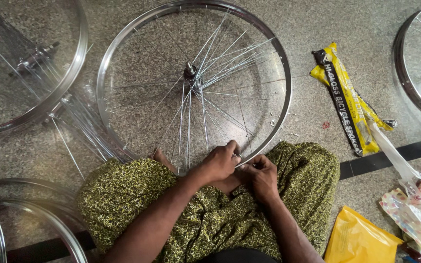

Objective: The person inserts metal spokes into the holes of a bicycle wheel rim and hub by hand while sitting on the floor. They thread each spoke through the hub flange and then through the corresponding eyelet on the rim.

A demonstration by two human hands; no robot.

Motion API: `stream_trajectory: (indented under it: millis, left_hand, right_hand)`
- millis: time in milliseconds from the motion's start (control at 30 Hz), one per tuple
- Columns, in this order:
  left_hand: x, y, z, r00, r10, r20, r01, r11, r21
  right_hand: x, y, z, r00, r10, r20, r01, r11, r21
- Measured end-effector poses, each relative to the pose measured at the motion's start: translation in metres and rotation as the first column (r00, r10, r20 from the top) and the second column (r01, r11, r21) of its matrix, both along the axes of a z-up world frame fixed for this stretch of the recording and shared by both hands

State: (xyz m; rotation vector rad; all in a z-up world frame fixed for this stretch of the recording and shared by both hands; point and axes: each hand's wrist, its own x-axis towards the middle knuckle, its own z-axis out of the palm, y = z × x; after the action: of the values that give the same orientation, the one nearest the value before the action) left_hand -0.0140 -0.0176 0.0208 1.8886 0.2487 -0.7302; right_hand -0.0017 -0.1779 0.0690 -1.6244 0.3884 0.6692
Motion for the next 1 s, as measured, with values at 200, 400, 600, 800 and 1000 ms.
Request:
stream_trajectory:
  millis: [200,400,600,800,1000]
  left_hand:
    - [0.015,-0.006,-0.007,0.983,-0.158,-0.094,0.163,0.985,0.051]
    - [0.017,0.007,0.005,0.977,-0.209,-0.044,0.208,0.978,-0.027]
    - [0.008,-0.003,0.025,0.979,-0.191,-0.068,0.201,0.957,0.207]
    - [0.015,0.006,0.002,0.977,-0.213,0.016,0.212,0.976,0.042]
    - [0.017,0.003,-0.001,0.979,-0.176,-0.103,0.183,0.982,0.056]
  right_hand:
    - [0.001,-0.007,-0.01,0.999,0.039,-0.003,-0.039,0.998,0.044]
    - [0.0,-0.008,-0.011,0.998,0.057,-0.02,-0.057,0.998,-0.023]
    - [-0.001,-0.008,-0.013,0.997,0.068,0.027,-0.069,0.997,0.032]
    - [-0.004,-0.008,-0.008,0.999,0.015,-0.03,-0.012,0.995,0.098]
    - [-0.001,-0.005,0.0,0.996,0.078,-0.039,-0.078,0.997,0.005]
